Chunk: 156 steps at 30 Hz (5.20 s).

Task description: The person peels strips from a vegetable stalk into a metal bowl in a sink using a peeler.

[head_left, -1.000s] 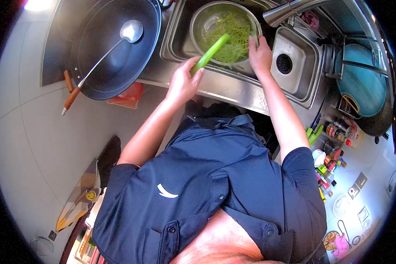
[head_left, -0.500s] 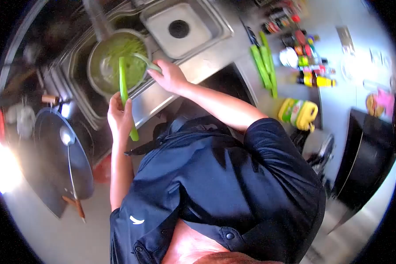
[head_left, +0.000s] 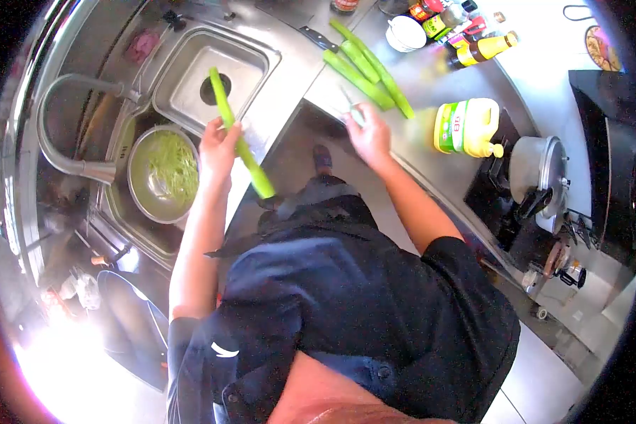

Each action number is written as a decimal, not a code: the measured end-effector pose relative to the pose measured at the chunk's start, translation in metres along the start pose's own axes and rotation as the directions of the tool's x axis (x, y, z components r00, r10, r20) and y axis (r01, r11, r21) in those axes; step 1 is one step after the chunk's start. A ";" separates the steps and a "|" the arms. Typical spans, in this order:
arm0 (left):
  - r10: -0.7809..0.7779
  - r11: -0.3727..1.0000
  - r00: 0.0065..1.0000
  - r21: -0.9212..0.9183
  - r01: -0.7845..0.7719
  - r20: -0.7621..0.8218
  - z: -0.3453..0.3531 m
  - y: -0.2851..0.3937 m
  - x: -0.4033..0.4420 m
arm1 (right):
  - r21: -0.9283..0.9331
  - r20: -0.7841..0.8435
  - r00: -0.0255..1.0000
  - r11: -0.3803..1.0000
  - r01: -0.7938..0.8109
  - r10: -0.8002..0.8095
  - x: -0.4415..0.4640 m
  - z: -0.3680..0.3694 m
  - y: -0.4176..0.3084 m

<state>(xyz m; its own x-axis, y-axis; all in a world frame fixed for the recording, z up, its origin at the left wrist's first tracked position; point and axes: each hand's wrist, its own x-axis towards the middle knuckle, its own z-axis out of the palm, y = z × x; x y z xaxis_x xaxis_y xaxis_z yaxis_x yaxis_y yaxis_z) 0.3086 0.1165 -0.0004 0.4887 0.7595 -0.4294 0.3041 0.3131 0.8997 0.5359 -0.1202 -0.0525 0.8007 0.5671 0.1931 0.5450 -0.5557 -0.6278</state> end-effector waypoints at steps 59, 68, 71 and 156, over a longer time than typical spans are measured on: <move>0.640 0.458 0.652 0.480 -0.748 0.407 0.158 0.044 -0.001 | 0.284 0.449 0.871 0.892 -0.351 0.200 0.098 -0.109 0.045; 0.438 0.058 0.558 0.597 -0.800 0.705 0.126 0.053 -0.015 | 0.467 0.542 0.824 0.757 -0.457 0.163 0.067 -0.064 -0.005; 0.529 0.478 0.744 0.582 -0.658 0.407 0.095 0.059 -0.031 | 0.397 0.404 0.914 0.895 -0.203 0.028 0.074 -0.034 0.008; 0.107 0.930 0.725 0.326 0.169 -0.680 -0.198 -0.068 -0.132 | 0.566 0.806 0.071 0.800 0.198 -0.588 -0.013 0.107 -0.267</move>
<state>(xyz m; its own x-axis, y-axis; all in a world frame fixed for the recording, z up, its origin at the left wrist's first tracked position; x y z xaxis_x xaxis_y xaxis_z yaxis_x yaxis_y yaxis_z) 0.0616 0.1084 0.0105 -0.1695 0.9722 -0.1618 0.6322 0.2332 0.7389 0.3533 0.0855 0.0315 -0.4642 0.8567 -0.2250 0.4541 0.0121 -0.8908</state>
